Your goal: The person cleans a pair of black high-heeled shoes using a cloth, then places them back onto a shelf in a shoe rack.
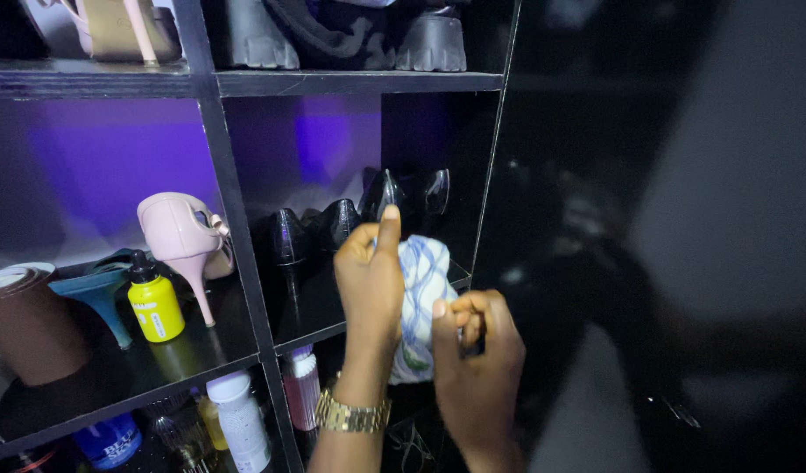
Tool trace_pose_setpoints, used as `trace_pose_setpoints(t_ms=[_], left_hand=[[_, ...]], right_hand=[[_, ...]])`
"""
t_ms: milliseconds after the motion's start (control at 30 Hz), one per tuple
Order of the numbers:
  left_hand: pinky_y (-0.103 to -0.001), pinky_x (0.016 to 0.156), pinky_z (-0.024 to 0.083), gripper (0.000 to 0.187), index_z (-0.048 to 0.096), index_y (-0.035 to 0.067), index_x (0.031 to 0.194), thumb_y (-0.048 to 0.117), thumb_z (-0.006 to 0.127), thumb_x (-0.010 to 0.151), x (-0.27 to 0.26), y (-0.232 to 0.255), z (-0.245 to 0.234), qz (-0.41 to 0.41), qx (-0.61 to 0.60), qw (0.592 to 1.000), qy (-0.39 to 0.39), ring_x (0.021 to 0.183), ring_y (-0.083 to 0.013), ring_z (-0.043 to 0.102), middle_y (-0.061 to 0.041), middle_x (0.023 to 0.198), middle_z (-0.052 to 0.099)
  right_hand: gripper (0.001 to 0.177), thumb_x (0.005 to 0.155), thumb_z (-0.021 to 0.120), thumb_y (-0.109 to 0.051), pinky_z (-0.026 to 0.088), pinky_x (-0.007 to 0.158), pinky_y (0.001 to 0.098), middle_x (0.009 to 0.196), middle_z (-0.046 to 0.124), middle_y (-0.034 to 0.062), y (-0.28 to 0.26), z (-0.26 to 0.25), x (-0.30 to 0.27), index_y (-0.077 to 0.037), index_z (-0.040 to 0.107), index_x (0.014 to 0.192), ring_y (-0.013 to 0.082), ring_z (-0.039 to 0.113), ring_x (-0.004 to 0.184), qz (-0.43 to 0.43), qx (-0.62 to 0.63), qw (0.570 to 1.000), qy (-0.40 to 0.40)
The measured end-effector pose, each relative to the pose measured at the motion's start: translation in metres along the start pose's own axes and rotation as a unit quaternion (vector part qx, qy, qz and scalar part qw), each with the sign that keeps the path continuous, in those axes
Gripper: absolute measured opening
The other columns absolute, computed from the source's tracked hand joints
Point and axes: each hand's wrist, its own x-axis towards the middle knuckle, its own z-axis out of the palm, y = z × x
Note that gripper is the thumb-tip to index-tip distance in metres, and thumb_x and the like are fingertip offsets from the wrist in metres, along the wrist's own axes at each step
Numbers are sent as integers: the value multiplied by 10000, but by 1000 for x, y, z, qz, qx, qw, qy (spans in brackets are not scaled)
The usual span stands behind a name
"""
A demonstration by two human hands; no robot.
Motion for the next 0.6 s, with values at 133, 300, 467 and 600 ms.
trace_pose_setpoints(t_ms=[133,300,467,600], left_hand=[[-283,444,203,536,492,66,577,371,664,983,15,18,4,17,13,1000,-11,482,-55,257,77,523,334],[-250,509,325,405,599,77,640,299,717,957,40,39,14,5,-88,996,-16,533,-40,355,75,581,439],[-280,593,520,180,721,38,773,182,718,881,61,60,18,-63,-248,965,-58,571,-118,611,-13,673,652],[-276,665,572,131,756,15,820,141,732,851,81,67,19,-32,-253,965,-59,676,-136,713,-39,764,747]], right_hand=[[198,916,688,-128,404,563,247,738,513,-1,4,2,-24,-43,528,834,86,438,610,-65,65,996,18],[217,903,709,-99,382,595,261,709,464,15,29,3,-61,-65,533,780,99,423,644,-72,88,993,-20],[201,899,705,-107,397,596,275,724,476,28,95,16,-115,-64,534,802,112,439,651,60,115,989,-71],[187,895,700,-116,412,597,289,739,489,40,116,18,-132,-62,535,825,125,456,657,220,152,957,-114]])
